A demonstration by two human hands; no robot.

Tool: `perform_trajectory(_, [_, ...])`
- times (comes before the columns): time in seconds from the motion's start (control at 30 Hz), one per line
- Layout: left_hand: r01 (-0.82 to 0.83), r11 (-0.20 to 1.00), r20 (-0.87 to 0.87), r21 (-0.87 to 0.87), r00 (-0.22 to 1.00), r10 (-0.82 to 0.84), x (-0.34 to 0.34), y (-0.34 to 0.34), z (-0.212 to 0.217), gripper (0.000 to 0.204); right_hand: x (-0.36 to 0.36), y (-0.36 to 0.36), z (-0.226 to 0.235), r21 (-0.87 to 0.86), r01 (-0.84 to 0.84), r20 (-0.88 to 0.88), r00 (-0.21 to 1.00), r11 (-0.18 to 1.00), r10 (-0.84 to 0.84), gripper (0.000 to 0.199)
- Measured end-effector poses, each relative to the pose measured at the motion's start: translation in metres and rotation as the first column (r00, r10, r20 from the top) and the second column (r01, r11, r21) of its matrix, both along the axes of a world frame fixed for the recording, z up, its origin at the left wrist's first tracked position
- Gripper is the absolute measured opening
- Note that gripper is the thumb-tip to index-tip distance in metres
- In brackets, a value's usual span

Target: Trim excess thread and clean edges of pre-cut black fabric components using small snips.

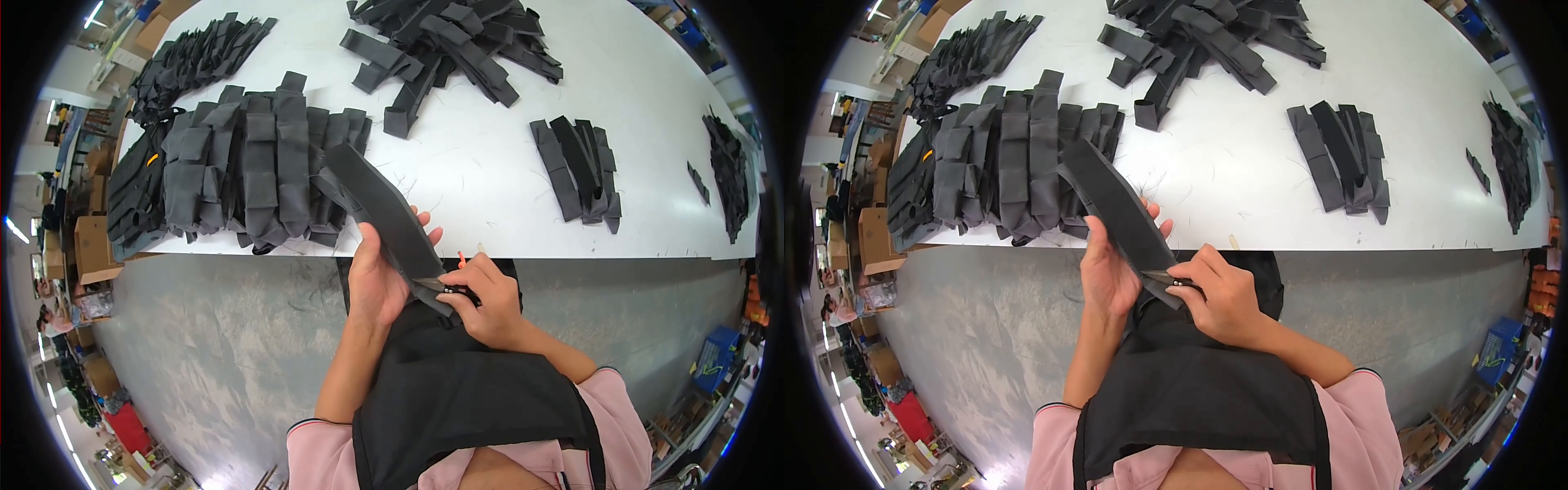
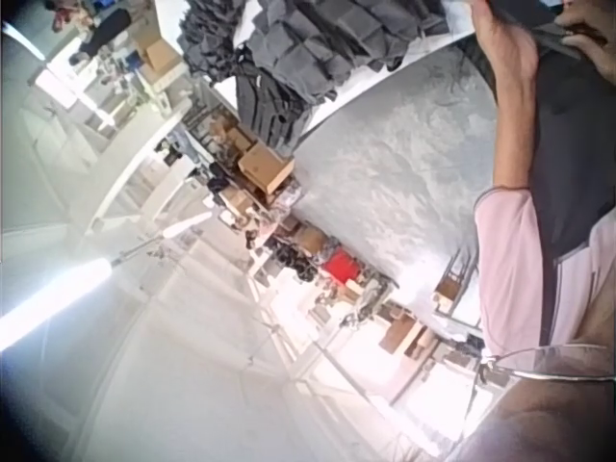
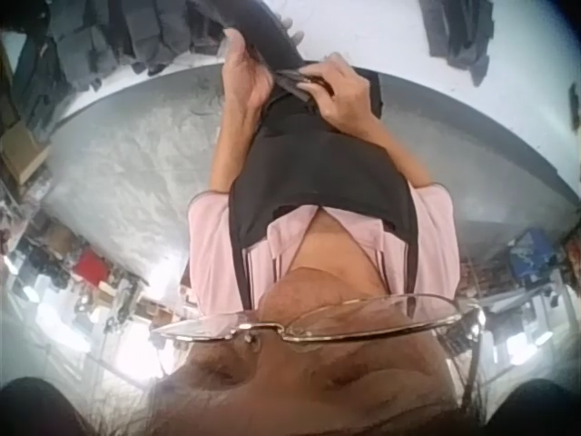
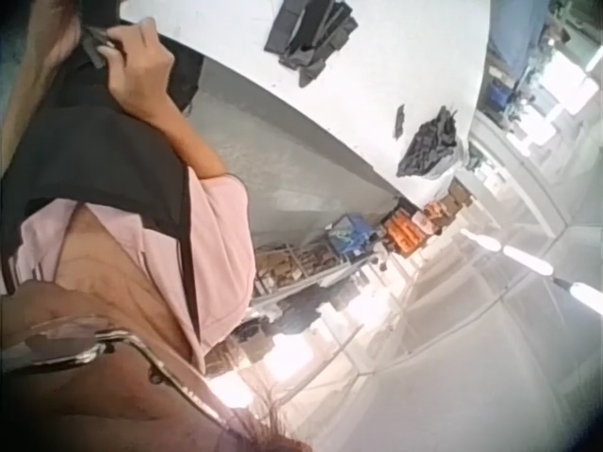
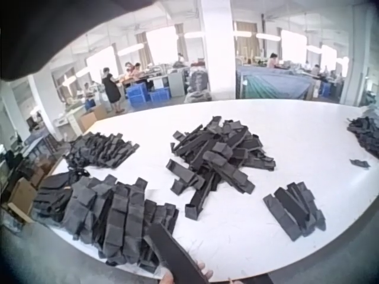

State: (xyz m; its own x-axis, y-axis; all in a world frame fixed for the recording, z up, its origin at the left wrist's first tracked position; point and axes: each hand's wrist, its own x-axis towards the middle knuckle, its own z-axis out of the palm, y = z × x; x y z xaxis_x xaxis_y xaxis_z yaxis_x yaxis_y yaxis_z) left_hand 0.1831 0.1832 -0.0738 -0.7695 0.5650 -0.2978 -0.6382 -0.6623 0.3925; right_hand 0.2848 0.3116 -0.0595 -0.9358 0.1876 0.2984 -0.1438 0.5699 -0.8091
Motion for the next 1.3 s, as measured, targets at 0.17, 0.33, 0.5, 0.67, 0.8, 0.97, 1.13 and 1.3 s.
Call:
perform_trajectory(0.17, [0.111,0.994,0.025,0.02,0.993,-0.112,0.0,-0.008,-0.005,0.055,-0.017,0.009,0.009,-0.128,0.025,0.031,0.999,0.991,-0.021,0.026])
perform_trajectory(0.33, [0.132,0.989,-0.029,0.073,0.991,-0.13,0.001,-0.009,-0.008,0.05,-0.031,0.01,0.008,-0.135,-0.025,0.088,0.995,0.99,0.038,0.025])
perform_trajectory(0.5, [0.063,0.997,0.011,0.039,0.998,-0.064,0.004,-0.011,-0.01,0.047,-0.035,0.006,0.002,0.056,-0.058,-0.069,0.996,0.997,0.062,0.026])
perform_trajectory(0.67, [0.068,0.995,0.061,0.067,0.996,-0.072,0.006,-0.014,-0.015,0.046,-0.03,0.004,-0.002,0.15,-0.021,-0.146,0.988,0.988,0.043,0.026])
perform_trajectory(0.8, [0.088,0.995,0.0,0.037,0.996,-0.088,0.007,-0.013,-0.013,0.047,-0.027,0.0,-0.002,0.013,0.055,-0.19,0.98,0.998,-0.051,0.023])
perform_trajectory(0.97, [0.048,0.997,0.008,-0.064,0.999,-0.048,0.004,-0.011,-0.007,0.046,-0.021,0.009,-0.002,0.04,0.016,-0.099,0.995,0.999,-0.012,0.026])
perform_trajectory(1.13, [0.011,0.982,-0.01,-0.188,1.0,-0.013,0.003,-0.016,-0.005,0.046,-0.015,0.02,-0.001,-0.228,0.104,0.094,0.992,0.968,-0.084,0.024])
perform_trajectory(1.3, [0.026,0.981,-0.006,-0.194,1.0,-0.027,0.004,-0.015,-0.005,0.044,-0.018,0.021,-0.005,-0.295,0.049,0.118,0.993,0.954,-0.014,0.024])
